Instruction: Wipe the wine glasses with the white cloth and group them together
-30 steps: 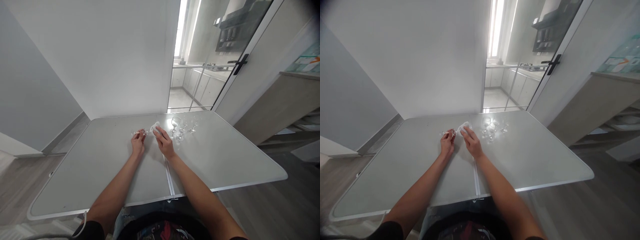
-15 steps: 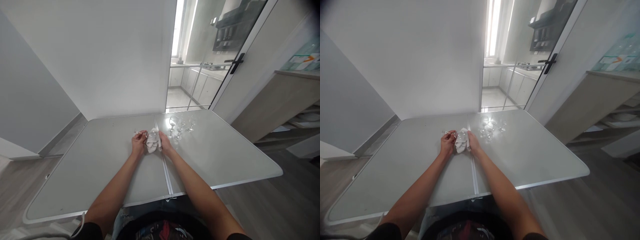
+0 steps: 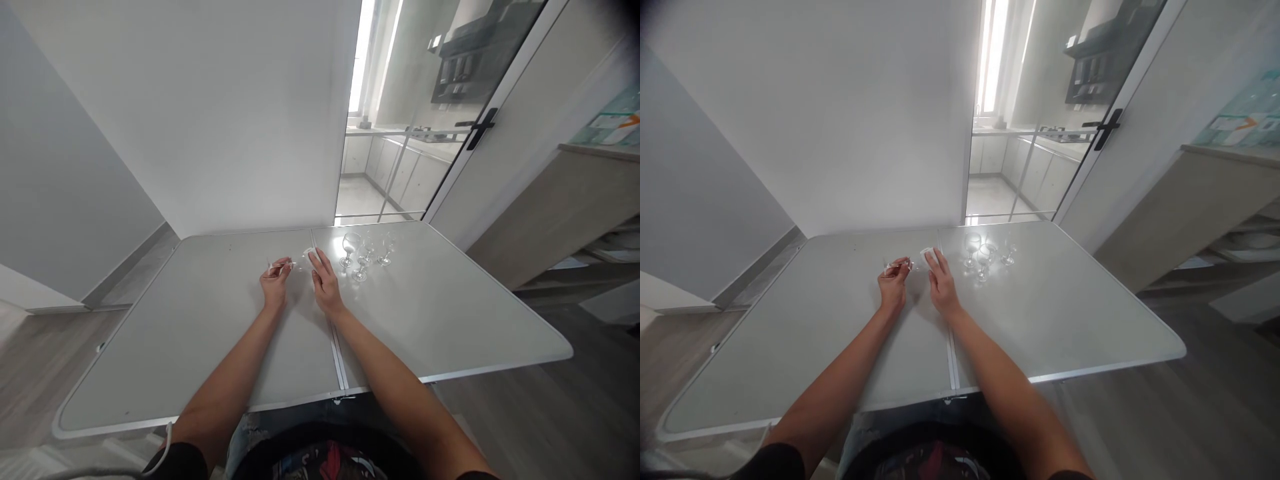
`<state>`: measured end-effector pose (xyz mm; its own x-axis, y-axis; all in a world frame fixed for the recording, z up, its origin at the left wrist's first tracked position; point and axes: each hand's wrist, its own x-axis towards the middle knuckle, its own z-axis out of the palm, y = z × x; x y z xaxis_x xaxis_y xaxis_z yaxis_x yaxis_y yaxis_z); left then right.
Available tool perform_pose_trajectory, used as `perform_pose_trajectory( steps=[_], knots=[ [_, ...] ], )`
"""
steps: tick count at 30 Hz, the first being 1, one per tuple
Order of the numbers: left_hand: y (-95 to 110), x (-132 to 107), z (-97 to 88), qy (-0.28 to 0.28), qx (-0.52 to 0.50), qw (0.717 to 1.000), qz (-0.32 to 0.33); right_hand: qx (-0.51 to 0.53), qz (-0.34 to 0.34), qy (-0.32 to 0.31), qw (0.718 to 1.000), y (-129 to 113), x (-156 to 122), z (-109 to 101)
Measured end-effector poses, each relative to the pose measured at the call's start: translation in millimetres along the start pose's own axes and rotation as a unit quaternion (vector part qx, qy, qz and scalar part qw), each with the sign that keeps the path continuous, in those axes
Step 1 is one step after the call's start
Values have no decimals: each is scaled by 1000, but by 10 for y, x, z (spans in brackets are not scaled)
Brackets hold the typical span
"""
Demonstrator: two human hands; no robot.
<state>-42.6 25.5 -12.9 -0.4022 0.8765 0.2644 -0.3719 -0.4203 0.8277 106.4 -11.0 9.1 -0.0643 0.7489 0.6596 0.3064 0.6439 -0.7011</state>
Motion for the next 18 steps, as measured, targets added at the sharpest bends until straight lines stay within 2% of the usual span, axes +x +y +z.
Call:
perform_pose_trajectory(
  steps=[4, 6, 9, 14, 16, 18],
  knots=[
    [24, -60, 20, -60, 17, 998, -8, -62, -74, -46, 994, -49, 29, -66],
    [36, -95, 37, -91, 22, 995, -21, -83, -70, -45, 993, -35, 50, -94],
    [52, -133, 59, -109, 17, 993, -49, -81, -26, -36, 996, -4, 86, -136],
    [69, -134, 59, -137, 3, 988, -69, -4, 13, -79, 997, 10, 123, -188],
    [64, -129, 52, -144, 4, 987, -75, 26, 59, -66, 996, 0, 120, -176],
    [50, -130, 49, -146, 13, 986, -80, 83, 135, -30, 987, -5, 110, -135]
  ],
)
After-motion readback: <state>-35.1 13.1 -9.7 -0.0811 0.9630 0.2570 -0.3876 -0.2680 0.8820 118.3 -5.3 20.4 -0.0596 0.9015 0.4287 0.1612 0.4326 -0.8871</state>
